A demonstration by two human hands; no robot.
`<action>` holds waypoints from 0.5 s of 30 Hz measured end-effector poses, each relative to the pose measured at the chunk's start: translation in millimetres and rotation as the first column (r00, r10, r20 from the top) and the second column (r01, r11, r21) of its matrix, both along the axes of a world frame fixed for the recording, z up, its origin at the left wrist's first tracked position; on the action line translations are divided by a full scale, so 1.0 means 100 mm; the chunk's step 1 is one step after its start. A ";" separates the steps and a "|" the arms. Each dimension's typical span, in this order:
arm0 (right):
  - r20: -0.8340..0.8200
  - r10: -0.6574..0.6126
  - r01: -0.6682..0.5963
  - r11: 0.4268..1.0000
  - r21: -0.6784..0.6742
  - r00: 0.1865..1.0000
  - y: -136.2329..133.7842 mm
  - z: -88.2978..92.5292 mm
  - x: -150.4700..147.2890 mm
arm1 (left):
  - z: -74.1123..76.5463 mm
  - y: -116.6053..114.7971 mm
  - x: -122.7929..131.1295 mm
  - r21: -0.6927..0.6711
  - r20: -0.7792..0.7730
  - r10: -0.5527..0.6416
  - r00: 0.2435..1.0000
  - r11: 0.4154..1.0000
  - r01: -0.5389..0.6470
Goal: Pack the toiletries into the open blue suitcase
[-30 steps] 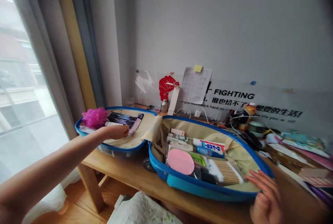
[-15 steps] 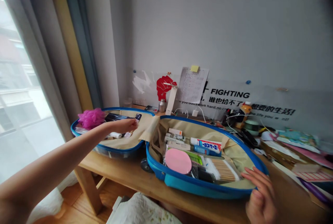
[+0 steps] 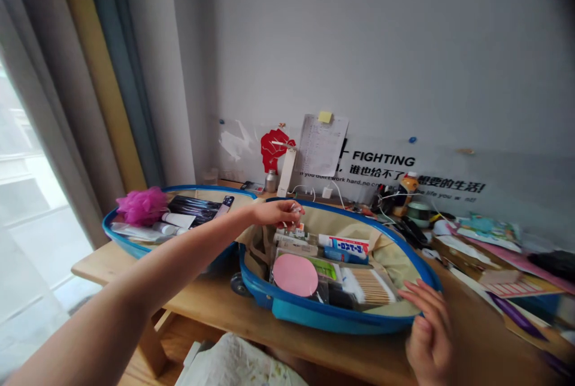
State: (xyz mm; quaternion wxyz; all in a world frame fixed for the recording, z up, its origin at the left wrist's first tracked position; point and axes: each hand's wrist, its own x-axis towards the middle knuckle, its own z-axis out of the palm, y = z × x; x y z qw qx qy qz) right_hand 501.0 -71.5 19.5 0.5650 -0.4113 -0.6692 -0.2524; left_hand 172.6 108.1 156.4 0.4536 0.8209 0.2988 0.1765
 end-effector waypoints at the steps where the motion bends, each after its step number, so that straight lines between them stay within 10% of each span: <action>1: -0.001 0.002 -0.002 1.000 -0.005 1.000 0.00 0.00 0.00 | -0.03 0.02 0.09 0.018 -0.014 0.007 1.000 1.000 -0.006; 15: -0.012 -0.002 0.002 1.000 -0.026 1.000 -0.05 0.01 -0.03 | -0.30 -0.15 0.72 0.446 -0.345 0.046 0.938 0.887 0.121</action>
